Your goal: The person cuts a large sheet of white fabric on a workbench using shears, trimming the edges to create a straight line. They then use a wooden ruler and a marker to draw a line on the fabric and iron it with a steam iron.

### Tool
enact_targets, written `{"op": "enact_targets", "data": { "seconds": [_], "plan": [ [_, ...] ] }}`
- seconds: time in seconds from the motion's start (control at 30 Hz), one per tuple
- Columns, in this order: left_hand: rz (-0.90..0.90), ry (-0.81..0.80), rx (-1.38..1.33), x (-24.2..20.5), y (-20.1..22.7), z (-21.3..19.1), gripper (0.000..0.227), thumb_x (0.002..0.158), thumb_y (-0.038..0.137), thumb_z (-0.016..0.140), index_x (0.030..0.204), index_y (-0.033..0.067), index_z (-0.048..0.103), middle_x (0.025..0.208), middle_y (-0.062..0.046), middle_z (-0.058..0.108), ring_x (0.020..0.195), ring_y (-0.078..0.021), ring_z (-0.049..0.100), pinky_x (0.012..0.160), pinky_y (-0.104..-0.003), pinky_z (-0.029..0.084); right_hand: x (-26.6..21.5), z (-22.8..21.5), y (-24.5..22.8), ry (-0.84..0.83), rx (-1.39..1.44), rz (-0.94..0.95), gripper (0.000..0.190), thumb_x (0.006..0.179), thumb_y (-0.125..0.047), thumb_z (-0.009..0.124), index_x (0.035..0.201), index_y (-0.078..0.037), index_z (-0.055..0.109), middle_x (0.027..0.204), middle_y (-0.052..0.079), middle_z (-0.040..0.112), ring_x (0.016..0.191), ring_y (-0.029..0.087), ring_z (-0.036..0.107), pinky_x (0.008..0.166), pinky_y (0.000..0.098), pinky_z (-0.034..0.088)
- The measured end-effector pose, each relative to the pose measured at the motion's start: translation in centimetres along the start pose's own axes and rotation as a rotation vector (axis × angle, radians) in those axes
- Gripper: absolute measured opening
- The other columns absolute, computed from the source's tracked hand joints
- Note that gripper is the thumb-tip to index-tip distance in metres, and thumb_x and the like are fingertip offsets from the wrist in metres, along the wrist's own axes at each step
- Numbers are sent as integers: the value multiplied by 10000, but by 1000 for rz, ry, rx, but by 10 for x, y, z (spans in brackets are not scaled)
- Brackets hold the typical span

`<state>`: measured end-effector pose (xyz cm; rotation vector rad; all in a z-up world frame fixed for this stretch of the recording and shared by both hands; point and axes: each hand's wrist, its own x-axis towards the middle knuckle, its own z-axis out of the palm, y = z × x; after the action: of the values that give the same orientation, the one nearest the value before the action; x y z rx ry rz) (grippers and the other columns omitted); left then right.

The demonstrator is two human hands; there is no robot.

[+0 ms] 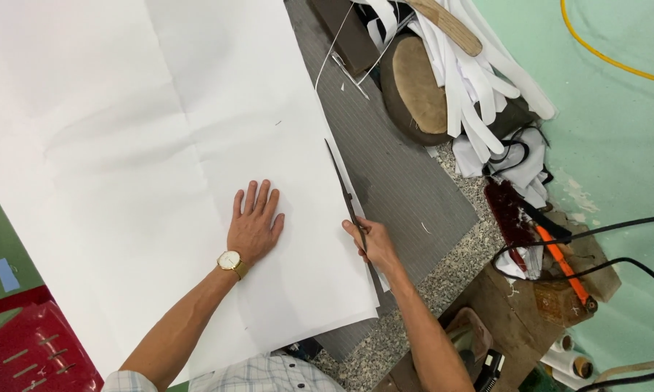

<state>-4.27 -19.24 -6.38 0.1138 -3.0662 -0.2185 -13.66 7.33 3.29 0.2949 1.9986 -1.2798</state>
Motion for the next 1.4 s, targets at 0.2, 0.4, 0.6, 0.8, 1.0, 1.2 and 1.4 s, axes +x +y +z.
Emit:
{"op": "enact_targets", "data": {
  "seconds": [0.2, 0.4, 0.6, 0.8, 1.0, 1.2, 1.4],
  "plan": [
    [12, 17, 12, -1, -1, 9, 551, 1025, 451, 424, 1500, 174, 451, 1658, -95, 306, 1547, -306, 206, 1248, -526, 121, 2, 9, -39, -1, -8, -43, 385, 928, -408, 757, 788, -69, 637, 441, 25, 489, 349, 112, 505, 249, 193, 373],
    [13, 10, 16, 0, -1, 6, 553, 1028, 446, 401, 1506, 170, 439, 1664, -96, 292, 1550, -308, 191, 1247, -527, 109, 6, 6, -37, -25, 15, -54, 354, 907, -354, 790, 789, -67, 621, 466, 41, 501, 381, 125, 518, 265, 203, 386],
    [7, -3, -2, 0, 0, 7, 564, 1024, 448, 402, 1511, 165, 435, 1664, -101, 291, 1549, -315, 193, 1246, -534, 107, 20, 14, -47, -13, 11, -32, 381, 917, -403, 766, 750, -99, 609, 466, 37, 503, 377, 122, 522, 270, 201, 394],
    [14, 13, 9, 1, 0, 6, 554, 1017, 433, 428, 1499, 162, 449, 1656, -102, 307, 1546, -321, 200, 1239, -540, 122, 29, 17, -55, -16, 17, -44, 409, 910, -457, 764, 741, -126, 595, 472, 12, 497, 382, 103, 521, 285, 187, 393],
    [5, 17, -10, 2, 0, 3, 538, 1009, 430, 447, 1483, 177, 465, 1635, -88, 335, 1541, -310, 204, 1234, -540, 123, 46, 14, -38, -49, 46, -27, 351, 894, -393, 797, 787, -95, 646, 483, 31, 520, 392, 124, 526, 286, 209, 398],
    [26, -41, 2, 1, 4, -10, 619, 992, 496, 477, 1490, 128, 453, 1623, -157, 336, 1524, -364, 233, 1228, -564, 138, 47, 8, -36, -79, 124, -7, 368, 890, -404, 807, 875, -66, 661, 510, 11, 518, 415, 116, 540, 320, 212, 420],
    [303, -383, -266, -63, 99, -58, 1056, 829, 757, 595, 1557, 48, 308, 1625, -316, 188, 1496, -512, 137, 1181, -685, 83, 48, 2, -45, -114, 192, 38, 384, 853, -388, 831, 740, -94, 610, 513, -9, 488, 418, 98, 513, 314, 187, 416]
  ]
}}
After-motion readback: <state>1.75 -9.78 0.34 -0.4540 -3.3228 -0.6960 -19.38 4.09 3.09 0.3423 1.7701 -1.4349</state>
